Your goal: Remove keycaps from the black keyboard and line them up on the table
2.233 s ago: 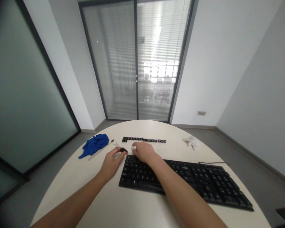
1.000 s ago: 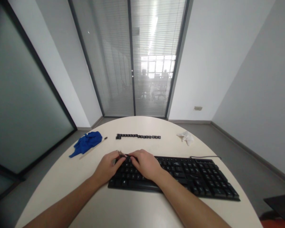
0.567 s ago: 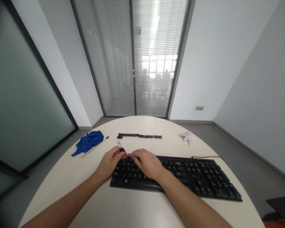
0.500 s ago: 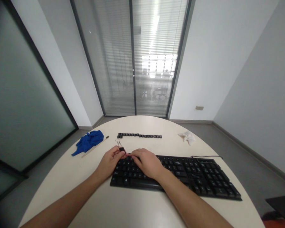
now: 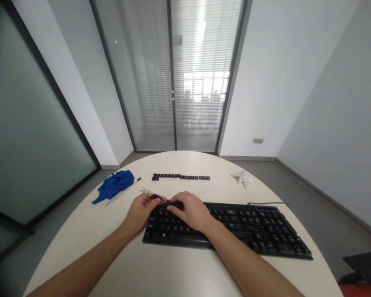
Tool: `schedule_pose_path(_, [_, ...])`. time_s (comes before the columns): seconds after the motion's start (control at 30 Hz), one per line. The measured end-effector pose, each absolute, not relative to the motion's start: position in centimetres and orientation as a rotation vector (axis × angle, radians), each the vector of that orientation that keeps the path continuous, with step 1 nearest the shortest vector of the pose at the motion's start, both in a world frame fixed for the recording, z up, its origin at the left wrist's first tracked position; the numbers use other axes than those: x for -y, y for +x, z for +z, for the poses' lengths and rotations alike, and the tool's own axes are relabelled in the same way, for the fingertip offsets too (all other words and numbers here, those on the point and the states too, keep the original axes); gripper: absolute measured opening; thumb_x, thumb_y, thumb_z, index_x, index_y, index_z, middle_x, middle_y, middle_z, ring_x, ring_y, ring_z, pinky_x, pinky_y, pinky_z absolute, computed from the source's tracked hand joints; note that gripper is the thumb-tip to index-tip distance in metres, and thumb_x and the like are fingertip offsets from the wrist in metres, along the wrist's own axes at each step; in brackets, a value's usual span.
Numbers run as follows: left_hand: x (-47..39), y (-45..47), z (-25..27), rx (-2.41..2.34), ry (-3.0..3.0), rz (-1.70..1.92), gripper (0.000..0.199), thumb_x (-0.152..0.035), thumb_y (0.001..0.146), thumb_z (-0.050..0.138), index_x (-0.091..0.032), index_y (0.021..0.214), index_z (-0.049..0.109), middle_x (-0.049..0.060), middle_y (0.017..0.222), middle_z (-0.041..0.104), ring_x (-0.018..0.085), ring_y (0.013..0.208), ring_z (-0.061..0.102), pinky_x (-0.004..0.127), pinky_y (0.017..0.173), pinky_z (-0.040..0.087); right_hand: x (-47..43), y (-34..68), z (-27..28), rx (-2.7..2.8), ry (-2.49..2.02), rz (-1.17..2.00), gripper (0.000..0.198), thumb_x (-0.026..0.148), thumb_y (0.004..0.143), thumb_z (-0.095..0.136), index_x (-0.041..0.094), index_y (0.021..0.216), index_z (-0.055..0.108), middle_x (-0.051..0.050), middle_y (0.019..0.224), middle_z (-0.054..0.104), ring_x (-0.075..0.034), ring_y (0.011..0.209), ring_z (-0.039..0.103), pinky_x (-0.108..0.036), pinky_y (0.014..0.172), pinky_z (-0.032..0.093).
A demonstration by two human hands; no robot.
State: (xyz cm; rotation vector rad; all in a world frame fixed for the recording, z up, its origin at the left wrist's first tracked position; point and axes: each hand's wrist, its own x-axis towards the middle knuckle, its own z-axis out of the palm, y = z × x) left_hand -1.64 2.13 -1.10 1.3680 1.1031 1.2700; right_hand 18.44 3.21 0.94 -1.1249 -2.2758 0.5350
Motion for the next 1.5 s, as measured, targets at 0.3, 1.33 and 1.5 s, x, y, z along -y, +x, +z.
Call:
schedule_pose_path(0.3, [-1.8, -1.7, -0.7, -1.154, 1.491, 1.240, 0.023, -0.035, 0.083, 0.064, -0.013, 0.088, 0.069, 0.008, 0.087, 0.075, 0.022, 0.082, 0.072, 0.031, 0.076, 0.056, -3.8, 18.8, 0.0, 2.183, -1.148, 0.625, 0.021, 0.041, 0.084, 0.066, 0.023, 0.095, 0.071, -0.003, 0.098, 0.071, -0.021, 0.094, 0.063, -0.033, 0.086, 0.046])
schedule_pose_path(1.33, [-1.4, -1.3, -0.8, -1.163, 1.477, 1.148, 0.022, -0.037, 0.084, 0.063, -0.015, 0.085, 0.061, 0.008, 0.084, 0.076, 0.021, 0.078, 0.073, 0.028, 0.070, 0.055, -3.8, 19.1, 0.4, 2.183, -0.924, 0.821, 0.021, 0.035, 0.077, 0.075, 0.025, 0.095, 0.073, -0.001, 0.093, 0.073, -0.019, 0.090, 0.065, -0.029, 0.084, 0.047])
schedule_pose_path(1.5, [-1.4, -1.3, -0.8, -1.174, 1.460, 1.168, 0.023, -0.038, 0.084, 0.062, -0.015, 0.083, 0.060, 0.009, 0.083, 0.076, 0.021, 0.078, 0.073, 0.029, 0.072, 0.054, -3.6, 19.0, 0.6, 2.160, -0.987, 0.814, 0.023, 0.031, 0.077, 0.076, 0.025, 0.099, 0.073, -0.001, 0.096, 0.073, -0.019, 0.091, 0.065, -0.029, 0.085, 0.047])
